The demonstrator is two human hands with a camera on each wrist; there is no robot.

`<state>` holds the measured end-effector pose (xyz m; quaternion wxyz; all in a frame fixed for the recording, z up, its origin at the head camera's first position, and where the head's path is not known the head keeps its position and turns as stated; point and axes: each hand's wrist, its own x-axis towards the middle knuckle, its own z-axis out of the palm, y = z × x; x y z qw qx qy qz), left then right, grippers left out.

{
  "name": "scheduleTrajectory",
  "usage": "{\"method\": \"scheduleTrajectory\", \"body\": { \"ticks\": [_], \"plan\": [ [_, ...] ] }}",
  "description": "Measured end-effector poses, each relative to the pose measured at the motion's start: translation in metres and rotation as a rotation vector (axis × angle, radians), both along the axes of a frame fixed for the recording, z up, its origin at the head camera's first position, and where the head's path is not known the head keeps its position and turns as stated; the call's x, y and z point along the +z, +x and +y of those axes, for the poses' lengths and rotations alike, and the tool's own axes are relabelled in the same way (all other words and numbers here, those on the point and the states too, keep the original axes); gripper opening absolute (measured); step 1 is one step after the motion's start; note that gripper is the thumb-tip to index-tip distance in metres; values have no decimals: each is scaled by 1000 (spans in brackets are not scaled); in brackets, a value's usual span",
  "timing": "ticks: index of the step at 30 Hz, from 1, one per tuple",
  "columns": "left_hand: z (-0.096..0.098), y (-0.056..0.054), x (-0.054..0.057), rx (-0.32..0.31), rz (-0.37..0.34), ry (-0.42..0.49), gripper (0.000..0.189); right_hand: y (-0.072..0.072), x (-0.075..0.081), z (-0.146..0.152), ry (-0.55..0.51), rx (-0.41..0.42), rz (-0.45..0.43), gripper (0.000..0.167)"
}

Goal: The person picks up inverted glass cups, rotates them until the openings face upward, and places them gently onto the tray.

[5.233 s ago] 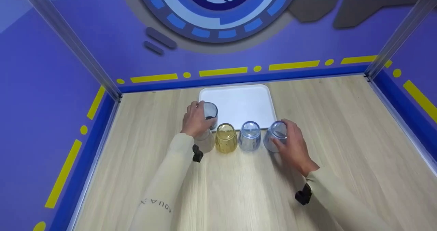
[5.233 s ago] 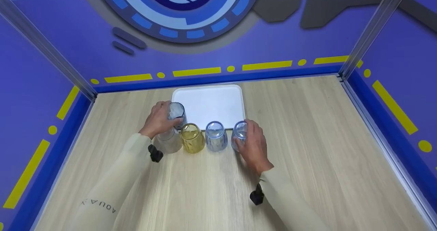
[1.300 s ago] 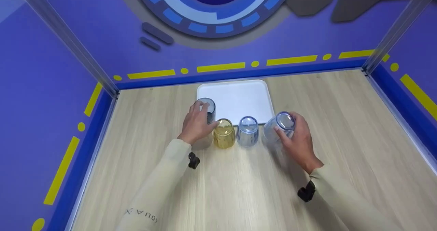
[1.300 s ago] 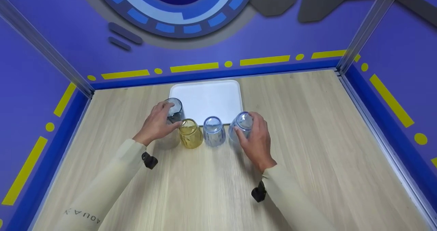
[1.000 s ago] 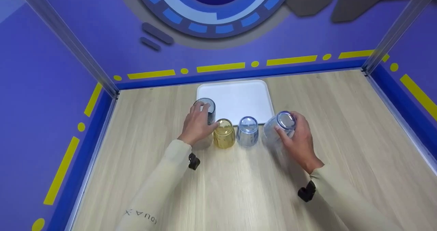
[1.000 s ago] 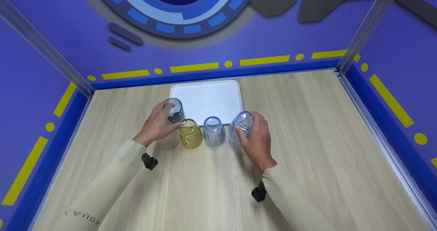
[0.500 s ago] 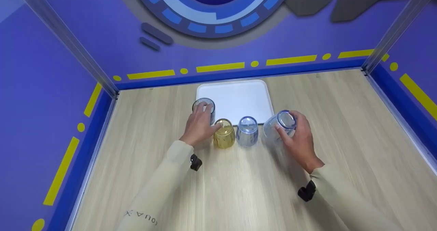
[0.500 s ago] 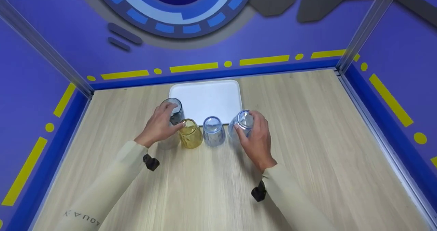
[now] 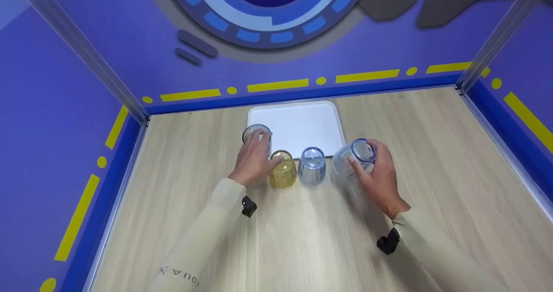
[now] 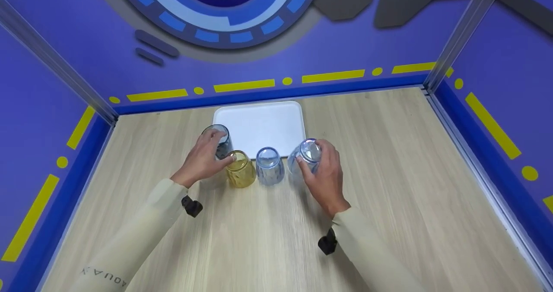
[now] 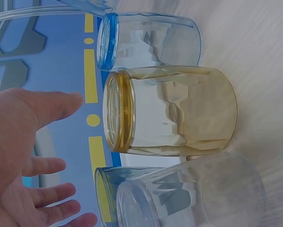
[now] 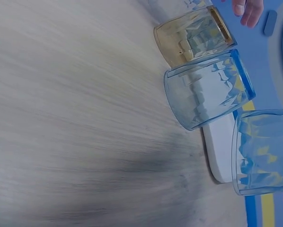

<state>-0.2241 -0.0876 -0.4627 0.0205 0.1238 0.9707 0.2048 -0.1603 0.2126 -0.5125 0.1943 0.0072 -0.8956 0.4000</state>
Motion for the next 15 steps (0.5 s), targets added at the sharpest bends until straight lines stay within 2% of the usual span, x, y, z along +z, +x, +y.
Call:
{"method": "scheduleTrajectory", "body": {
  "ticks": [9, 15],
  "plan": [
    [7, 3, -1, -10, -25, -11, 73, -1, 1, 0, -1, -3, 2, 63],
    [10, 4, -1, -14, -27, -13, 74, -1, 2, -1, -7, 3, 48, 60]
  ]
}}
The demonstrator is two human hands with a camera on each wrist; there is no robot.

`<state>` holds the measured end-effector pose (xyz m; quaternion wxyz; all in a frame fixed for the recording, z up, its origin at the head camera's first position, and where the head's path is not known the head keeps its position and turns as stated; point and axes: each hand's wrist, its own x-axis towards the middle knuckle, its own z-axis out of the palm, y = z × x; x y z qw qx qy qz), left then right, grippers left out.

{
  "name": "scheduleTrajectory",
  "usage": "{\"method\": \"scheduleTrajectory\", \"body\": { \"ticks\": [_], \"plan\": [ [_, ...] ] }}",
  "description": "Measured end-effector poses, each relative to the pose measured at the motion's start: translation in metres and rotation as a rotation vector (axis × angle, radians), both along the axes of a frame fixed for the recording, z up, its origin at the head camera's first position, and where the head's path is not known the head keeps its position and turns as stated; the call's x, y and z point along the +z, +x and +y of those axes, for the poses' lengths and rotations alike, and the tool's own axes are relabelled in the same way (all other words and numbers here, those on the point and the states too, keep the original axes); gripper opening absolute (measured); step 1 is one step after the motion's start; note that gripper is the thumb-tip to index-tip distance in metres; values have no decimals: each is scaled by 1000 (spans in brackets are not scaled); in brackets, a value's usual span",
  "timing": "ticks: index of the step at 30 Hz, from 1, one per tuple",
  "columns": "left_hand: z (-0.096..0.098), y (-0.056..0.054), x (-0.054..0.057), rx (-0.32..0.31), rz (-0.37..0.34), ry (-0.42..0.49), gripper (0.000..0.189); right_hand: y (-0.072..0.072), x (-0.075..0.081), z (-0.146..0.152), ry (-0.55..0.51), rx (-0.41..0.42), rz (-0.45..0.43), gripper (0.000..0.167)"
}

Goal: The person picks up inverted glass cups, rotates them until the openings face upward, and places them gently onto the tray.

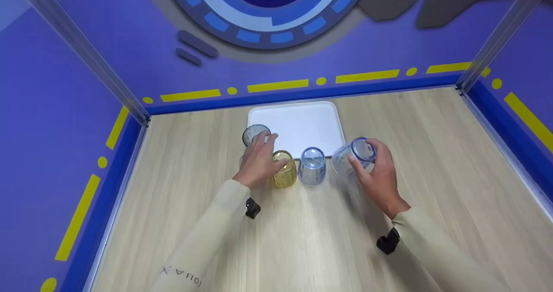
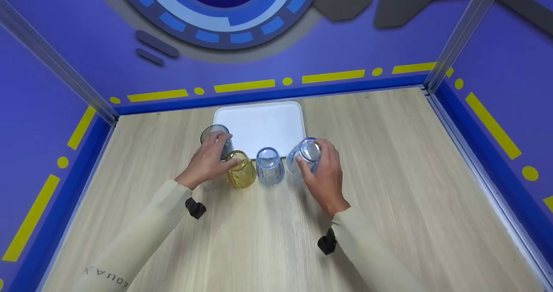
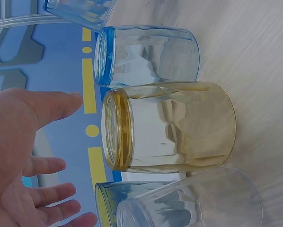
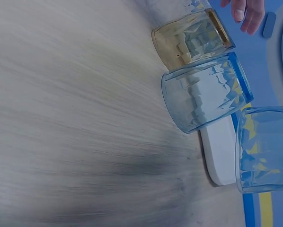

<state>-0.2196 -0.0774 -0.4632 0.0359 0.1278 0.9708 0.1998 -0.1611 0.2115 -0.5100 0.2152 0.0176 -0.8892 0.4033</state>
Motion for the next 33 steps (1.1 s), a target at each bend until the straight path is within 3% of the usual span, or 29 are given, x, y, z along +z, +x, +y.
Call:
{"method": "scheduleTrajectory", "body": {
  "ticks": [33],
  "plan": [
    [9, 5, -2, -59, 5, 10, 72, -1, 4, -2, -50, 32, -11, 64]
  ]
}}
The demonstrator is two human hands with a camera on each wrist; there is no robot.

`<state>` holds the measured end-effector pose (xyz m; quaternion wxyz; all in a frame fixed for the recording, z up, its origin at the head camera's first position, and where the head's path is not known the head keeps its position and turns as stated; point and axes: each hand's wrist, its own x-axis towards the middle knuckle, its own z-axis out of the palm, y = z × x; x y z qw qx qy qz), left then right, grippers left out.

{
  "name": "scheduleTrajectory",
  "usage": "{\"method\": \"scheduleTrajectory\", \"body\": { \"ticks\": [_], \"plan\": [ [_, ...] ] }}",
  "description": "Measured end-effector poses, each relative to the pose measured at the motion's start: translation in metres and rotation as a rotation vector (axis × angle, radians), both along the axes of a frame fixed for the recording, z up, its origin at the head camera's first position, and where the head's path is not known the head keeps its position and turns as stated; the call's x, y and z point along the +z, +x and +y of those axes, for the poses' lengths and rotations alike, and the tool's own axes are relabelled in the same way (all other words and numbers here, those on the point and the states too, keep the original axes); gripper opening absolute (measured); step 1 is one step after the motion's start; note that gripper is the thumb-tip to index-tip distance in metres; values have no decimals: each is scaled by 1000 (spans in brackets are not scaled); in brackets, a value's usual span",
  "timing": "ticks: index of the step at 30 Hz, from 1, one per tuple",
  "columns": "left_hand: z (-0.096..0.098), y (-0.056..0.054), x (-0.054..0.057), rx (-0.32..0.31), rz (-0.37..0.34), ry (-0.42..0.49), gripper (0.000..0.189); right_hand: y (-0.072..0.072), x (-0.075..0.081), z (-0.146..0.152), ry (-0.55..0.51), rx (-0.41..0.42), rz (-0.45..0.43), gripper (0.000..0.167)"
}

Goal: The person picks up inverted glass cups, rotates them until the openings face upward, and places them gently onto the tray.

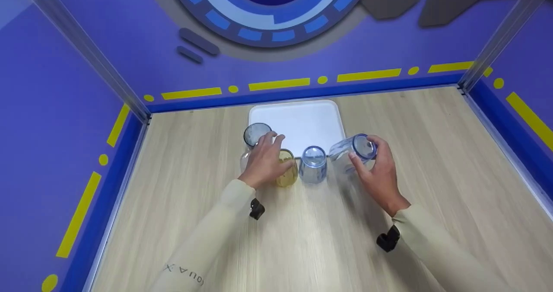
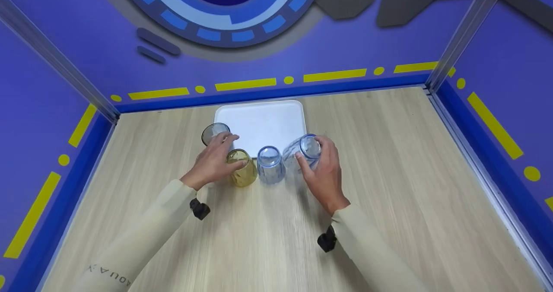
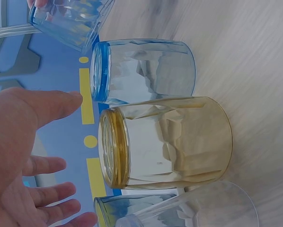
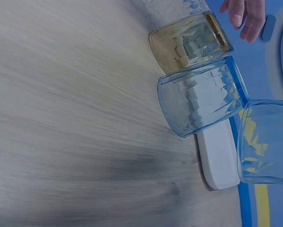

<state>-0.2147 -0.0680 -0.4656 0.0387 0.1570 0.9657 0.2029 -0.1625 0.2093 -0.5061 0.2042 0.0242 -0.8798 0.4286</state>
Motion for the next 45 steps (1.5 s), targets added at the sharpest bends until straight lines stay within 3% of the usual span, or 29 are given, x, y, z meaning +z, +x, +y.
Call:
{"method": "scheduleTrajectory", "body": {
  "ticks": [16, 45],
  "plan": [
    [5, 2, 0, -40, -18, 4, 74, 1, -1, 0, -14, 2, 5, 64],
    [13, 4, -2, -56, -21, -4, 75, 3, -3, -1, -62, -7, -32, 64]
  ]
}}
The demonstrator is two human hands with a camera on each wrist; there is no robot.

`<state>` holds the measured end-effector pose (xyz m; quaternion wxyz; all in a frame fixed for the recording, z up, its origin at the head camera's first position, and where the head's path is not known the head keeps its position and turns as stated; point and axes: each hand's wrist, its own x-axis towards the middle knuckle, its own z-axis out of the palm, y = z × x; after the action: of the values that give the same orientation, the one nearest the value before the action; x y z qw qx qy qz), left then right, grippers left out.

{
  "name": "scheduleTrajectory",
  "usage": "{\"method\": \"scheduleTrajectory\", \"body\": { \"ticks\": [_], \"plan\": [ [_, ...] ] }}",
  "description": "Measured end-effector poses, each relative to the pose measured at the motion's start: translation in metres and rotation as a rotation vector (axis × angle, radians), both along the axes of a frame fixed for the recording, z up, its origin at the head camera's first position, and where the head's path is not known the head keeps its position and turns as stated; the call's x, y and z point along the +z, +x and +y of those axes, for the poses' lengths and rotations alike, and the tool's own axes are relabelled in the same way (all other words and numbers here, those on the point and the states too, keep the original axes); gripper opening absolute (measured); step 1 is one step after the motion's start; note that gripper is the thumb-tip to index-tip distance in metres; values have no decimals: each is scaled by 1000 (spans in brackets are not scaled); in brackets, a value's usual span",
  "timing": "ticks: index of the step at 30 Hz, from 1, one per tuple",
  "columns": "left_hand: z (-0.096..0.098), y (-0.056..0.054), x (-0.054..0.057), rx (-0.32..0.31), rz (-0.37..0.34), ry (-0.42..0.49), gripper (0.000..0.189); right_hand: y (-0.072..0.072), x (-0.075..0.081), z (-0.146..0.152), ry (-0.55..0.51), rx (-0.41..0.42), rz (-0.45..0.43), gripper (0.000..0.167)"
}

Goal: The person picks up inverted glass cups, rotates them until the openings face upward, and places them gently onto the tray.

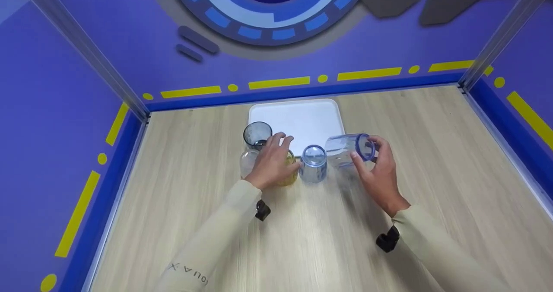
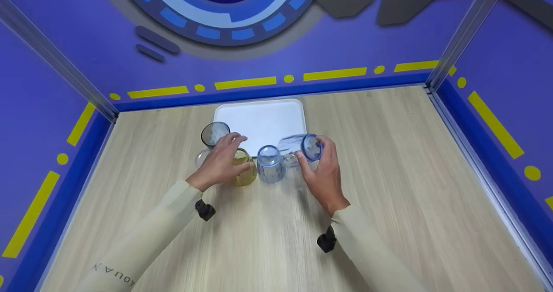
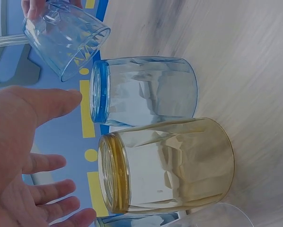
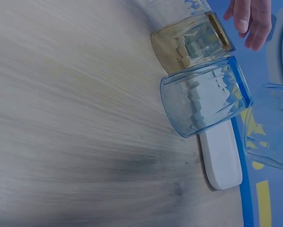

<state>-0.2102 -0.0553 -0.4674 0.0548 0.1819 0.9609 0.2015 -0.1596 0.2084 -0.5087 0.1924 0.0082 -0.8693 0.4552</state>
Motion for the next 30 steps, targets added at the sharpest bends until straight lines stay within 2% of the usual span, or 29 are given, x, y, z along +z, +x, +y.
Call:
{"method": "scheduleTrajectory", "body": {
  "ticks": [14, 24, 30],
  "plan": [
    [1, 1, -1, -20, -27, 27, 86, 1, -1, -1, -42, 22, 22, 58],
    [4, 3, -1, -30, -35, 17, 89, 0, -2, 1, -132, 37, 34, 50],
    [5, 4, 0, -25, -63, 24, 92, 3, 7, -4, -143, 33, 24, 48]
  ]
}}
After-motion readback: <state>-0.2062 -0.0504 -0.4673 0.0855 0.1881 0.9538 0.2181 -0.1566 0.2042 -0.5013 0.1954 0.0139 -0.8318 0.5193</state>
